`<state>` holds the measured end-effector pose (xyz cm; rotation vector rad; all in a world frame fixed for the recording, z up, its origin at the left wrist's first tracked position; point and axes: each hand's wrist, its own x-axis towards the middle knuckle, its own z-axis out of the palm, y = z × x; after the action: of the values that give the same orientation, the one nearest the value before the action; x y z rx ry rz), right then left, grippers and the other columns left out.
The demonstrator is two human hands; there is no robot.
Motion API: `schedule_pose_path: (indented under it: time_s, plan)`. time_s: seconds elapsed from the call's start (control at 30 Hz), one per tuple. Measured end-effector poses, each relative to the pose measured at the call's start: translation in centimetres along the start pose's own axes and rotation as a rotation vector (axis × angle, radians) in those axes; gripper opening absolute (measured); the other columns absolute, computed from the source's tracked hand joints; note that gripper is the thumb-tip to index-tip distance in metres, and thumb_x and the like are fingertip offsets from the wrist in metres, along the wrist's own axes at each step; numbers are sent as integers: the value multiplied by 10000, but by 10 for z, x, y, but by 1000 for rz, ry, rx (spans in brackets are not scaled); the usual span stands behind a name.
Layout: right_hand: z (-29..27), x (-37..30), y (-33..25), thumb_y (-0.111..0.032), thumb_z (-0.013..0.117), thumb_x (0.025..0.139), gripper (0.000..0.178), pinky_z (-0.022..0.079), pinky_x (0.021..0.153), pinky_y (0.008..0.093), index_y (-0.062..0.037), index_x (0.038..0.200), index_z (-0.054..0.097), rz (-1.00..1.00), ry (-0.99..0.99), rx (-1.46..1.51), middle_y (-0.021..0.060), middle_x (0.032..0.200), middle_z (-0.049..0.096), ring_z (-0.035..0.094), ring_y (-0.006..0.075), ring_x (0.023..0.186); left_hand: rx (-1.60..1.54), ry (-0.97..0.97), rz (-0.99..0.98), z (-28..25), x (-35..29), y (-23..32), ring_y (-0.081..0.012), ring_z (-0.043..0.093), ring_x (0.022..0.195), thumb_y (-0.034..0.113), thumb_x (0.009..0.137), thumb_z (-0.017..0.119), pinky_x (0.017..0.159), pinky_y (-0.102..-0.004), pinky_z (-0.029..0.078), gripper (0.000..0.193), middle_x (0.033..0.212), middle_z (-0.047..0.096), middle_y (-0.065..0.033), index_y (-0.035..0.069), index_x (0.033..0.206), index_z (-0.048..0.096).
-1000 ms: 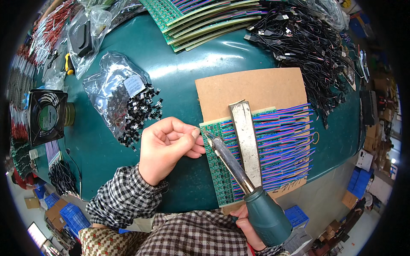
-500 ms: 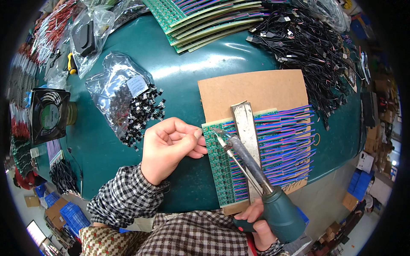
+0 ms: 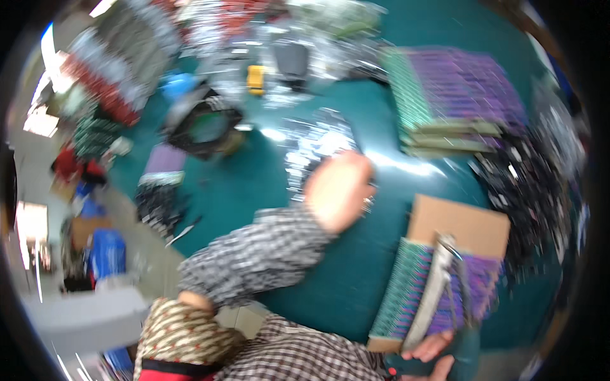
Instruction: The person places a metal bar over a panel of circuit boards. The person then picks up small electronic components from the table by hand and solders them onto the circuit boards using a soldering iron.
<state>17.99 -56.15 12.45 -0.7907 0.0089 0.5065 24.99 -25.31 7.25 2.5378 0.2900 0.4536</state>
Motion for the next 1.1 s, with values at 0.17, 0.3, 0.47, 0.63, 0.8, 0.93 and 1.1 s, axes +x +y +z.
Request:
schedule_pose_path:
  time_s: [0.17,0.3,0.47,0.63,0.8,0.93,1.1]
  plan:
    - [17,-1,5,-302,407,906,322,404,665,287,-38,1082,463,-42,393,-94,30,934,528,466,136,779,184,-72,68,35,-4,1,-307,498,802,2,623,530,750,-352,427,98,788,521,-162,-23,717,538]
    - [18,1,5,-320,434,890,309,420,637,294,-60,1054,469,3,257,-122,18,855,523,481,137,737,68,11,-56,39,-8,4,-295,503,812,11,645,531,702,-350,444,179,843,481,-163,-37,814,496]
    - [19,5,8,-352,479,865,292,447,588,307,-97,1008,478,-18,216,-224,-1,725,515,507,140,667,62,13,35,39,-5,1,-288,509,813,2,645,526,681,-341,455,139,830,484,-164,-29,778,495]
    - [16,6,8,-378,483,861,323,461,583,320,-103,1029,465,-42,280,-279,-1,695,513,514,148,651,124,28,119,32,-10,3,-265,487,799,12,616,541,646,-310,462,160,830,454,-148,-39,756,481]
    - [-34,-1,12,-320,442,886,318,440,656,315,-55,1062,470,-224,275,-950,29,891,530,502,155,752,-74,-1,155,27,-4,10,-305,539,788,10,646,529,661,-358,467,152,816,510,-166,-25,784,477]
    - [-44,2,3,-272,434,892,322,470,608,293,-6,1073,437,42,122,107,53,842,497,496,153,720,-429,153,96,11,-6,11,-279,579,632,99,658,613,568,-347,470,77,688,583,-122,49,698,571]
    - [16,23,9,-223,445,870,371,521,723,360,16,1149,397,-117,217,14,105,925,521,594,217,812,-834,-102,91,-26,-38,59,-120,612,698,-17,729,638,590,-240,503,98,815,633,-94,-18,817,597]
